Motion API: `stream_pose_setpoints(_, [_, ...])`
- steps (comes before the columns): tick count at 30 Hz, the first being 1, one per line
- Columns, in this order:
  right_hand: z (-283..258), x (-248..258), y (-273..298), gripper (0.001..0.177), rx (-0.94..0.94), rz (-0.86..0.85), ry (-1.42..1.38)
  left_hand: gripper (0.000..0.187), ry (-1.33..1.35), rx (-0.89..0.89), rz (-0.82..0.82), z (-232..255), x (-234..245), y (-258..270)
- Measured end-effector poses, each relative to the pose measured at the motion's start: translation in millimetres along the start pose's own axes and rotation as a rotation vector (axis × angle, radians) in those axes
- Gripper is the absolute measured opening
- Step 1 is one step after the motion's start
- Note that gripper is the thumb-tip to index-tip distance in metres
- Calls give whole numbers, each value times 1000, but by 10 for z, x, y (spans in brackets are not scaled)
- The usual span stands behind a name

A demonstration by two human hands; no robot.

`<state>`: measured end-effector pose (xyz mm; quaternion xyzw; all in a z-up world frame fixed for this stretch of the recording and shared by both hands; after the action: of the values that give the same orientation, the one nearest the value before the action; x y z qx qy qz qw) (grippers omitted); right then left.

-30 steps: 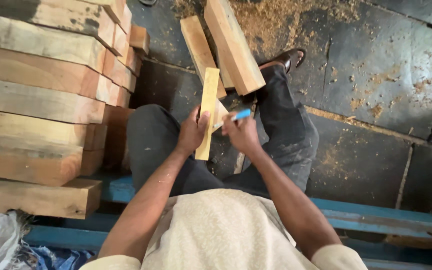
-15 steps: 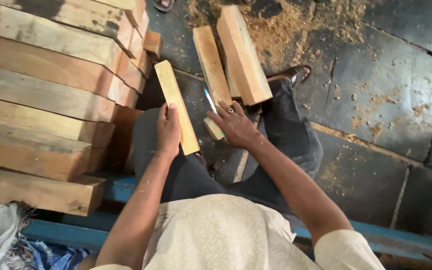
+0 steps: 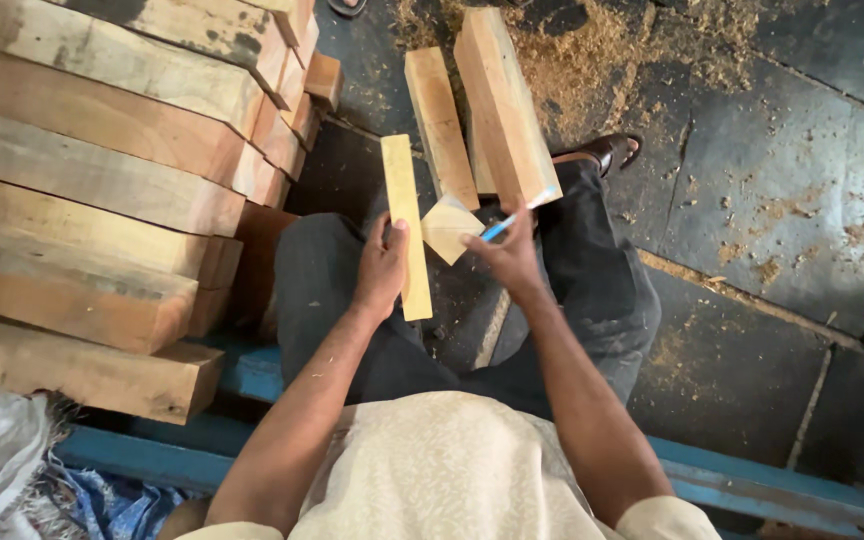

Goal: The person sits on the floor and marks wooden planks with a blue marker. They hold a plank in their left hand and use the marker in their right hand to draw lines on the wood, then place the marked plank on a stack.

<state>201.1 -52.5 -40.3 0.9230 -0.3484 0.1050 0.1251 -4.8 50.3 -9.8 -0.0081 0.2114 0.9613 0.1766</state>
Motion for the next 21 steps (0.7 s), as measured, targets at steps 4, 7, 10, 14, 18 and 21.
stream_pose_setpoints(4, [94,404,9,101,22,8,-217,42,-9,-36,-67,-107,-198,44])
stream_pose_setpoints(7, [130,433,-69,52,-88,148,-217,44,-47,-13,-75,-121,-286,48])
stream_pose_setpoints(10, [9,327,-21,34,-75,103,-252,45,-92,36,-89,-93,-334,46])
stream_pose_setpoints(14, [-220,117,47,32,35,19,-360,46,-179,-21,-76,-48,-343,46])
stream_pose_setpoints(18, [-361,29,104,32,56,-16,-323,48,-190,-16,-79,-59,-344,33])
stream_pose_setpoints(21, [-403,-4,113,30,86,-45,-348,50,-181,-34,-87,-54,-348,36])
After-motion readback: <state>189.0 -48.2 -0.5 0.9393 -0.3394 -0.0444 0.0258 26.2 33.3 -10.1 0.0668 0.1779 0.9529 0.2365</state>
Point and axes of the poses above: each hand's wrist, its own y-axis away from the middle knuckle, its own x-axis out of the back of the hand, z = x × y, the point moved 4 cm from there along -y, towards the middle knuckle, and after that the axes turned 4 degrees about z, right-handed, at the moved point
